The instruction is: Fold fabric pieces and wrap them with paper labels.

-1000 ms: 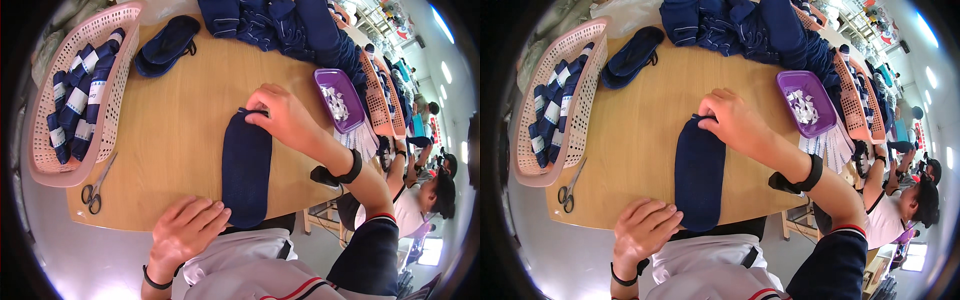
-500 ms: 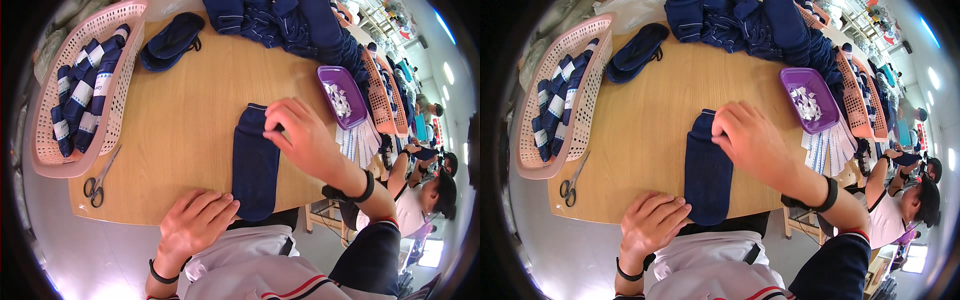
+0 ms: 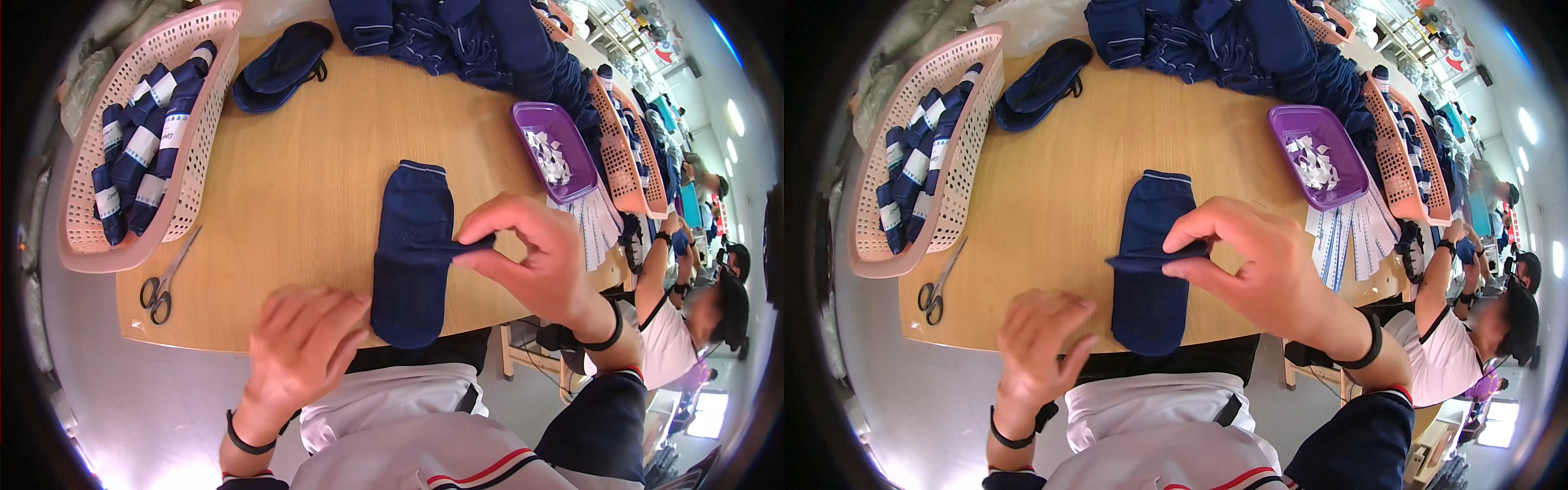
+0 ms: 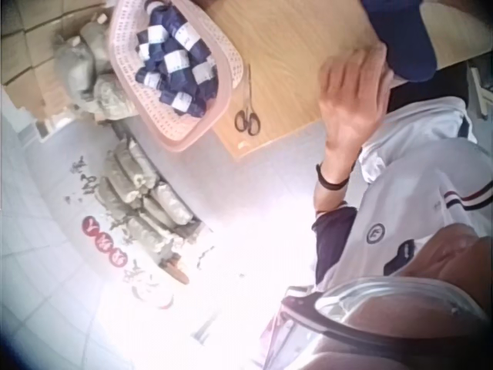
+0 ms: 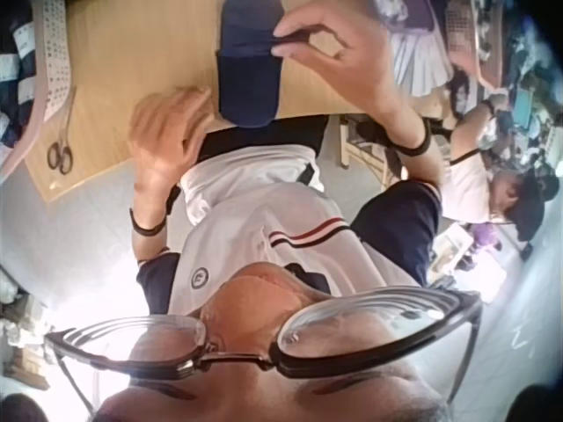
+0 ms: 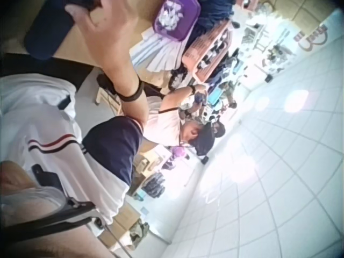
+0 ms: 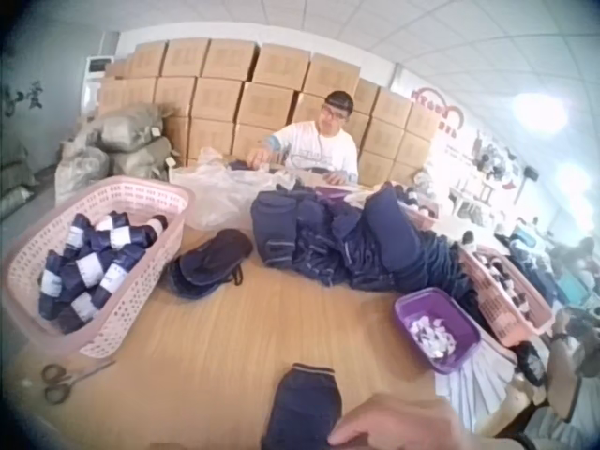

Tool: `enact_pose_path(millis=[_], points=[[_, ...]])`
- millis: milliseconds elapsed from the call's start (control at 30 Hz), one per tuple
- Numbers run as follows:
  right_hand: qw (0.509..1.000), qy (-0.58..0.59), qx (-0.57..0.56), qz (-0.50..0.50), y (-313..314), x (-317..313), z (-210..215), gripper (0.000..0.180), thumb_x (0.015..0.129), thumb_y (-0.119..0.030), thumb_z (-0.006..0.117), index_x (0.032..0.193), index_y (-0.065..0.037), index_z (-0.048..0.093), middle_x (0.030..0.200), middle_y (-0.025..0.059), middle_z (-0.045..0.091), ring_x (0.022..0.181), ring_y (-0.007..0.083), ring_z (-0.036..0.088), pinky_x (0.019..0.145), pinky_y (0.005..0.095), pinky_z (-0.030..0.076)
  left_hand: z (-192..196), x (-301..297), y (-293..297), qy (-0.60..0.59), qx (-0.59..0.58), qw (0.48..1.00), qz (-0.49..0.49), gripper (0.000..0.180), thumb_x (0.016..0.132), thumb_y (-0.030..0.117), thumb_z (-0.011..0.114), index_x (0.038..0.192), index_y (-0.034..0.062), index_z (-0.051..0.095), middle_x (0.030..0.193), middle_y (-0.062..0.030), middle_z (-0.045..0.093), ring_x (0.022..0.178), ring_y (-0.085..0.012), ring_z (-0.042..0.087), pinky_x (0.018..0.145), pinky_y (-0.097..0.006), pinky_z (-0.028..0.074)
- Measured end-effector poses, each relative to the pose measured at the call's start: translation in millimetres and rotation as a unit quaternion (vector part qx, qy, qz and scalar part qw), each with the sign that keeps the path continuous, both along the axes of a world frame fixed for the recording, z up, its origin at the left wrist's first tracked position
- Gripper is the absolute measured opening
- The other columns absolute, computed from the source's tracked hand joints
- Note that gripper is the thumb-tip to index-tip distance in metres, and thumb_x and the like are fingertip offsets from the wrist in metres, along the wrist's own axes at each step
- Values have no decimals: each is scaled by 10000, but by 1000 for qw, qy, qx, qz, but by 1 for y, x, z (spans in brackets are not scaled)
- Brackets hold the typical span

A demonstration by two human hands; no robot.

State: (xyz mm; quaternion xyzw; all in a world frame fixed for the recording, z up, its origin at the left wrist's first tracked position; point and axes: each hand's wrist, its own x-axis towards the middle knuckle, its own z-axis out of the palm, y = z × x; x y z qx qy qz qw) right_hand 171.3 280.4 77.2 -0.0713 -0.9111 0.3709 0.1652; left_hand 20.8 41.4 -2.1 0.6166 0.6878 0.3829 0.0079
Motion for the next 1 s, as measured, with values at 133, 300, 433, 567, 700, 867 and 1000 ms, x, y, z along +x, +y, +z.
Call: enact_pose_path(millis=[133, 300, 433, 567, 700, 867, 1000], points=[[983, 15, -180, 42, -19, 2, 37, 209, 815, 100, 777, 960, 20, 649, 1009, 163, 666, 879, 194, 652, 794, 310, 522, 45, -9, 24, -77, 97, 992, 5, 492, 737, 99, 855, 1175, 4, 653, 1124, -187, 689, 1000, -380, 652, 870, -435, 520], [981, 17, -190, 44, -33, -1, 59, 221, 799, 100, 787, 938, 8, 642, 996, 150, 655, 894, 188, 643, 792, 305, 519, 71, -10, 45, -230, 89, 959, -144, 369, 821, 49, 792, 1149, -15, 636, 1104, -157, 678, 1004, -297, 647, 881, -397, 510], [964, 62, -257, 21, -34, -9, 62, 245, 804, 33, 811, 998, 33, 661, 960, 119, 636, 872, 190, 640, 785, 297, 517, 61, -3, 44, -382, 124, 909, -109, 269, 894, 20, 738, 1123, 13, 597, 1025, -83, 633, 943, -162, 586, 872, -292, 452], [973, -29, -226, 34, -28, -2, 67, 295, 785, -7, 831, 1033, 57, 684, 961, 121, 642, 867, 199, 638, 766, 297, 512, 67, 1, 45, -419, 151, 888, -116, 239, 900, -6, 704, 1109, 19, 591, 991, -71, 621, 892, -145, 565, 819, -274, 442], [976, 59, -192, 88, -28, 3, 59, 272, 767, 36, 826, 1010, 46, 707, 938, 143, 695, 830, 218, 654, 729, 306, 508, 75, 1, 44, -414, 152, 889, -123, 178, 915, 37, 680, 1080, 21, 614, 958, -67, 623, 830, -134, 531, 754, -260, 414], [954, 23, -243, 172, -25, 8, 68, 216, 767, 53, 823, 963, 10, 745, 865, 135, 760, 721, 224, 674, 670, 294, 510, 83, -3, 42, -368, 137, 901, -186, 101, 900, 80, 688, 978, 21, 663, 883, -68, 618, 797, -144, 520, 712, -264, 401], [953, -84, -208, 205, -15, 13, 76, 118, 836, -13, 809, 922, 20, 734, 789, 110, 744, 616, 143, 698, 516, 241, 478, 85, -2, 38, -363, 116, 903, -200, 72, 895, 79, 673, 940, 22, 672, 854, -66, 608, 775, -146, 524, 679, -258, 395]])
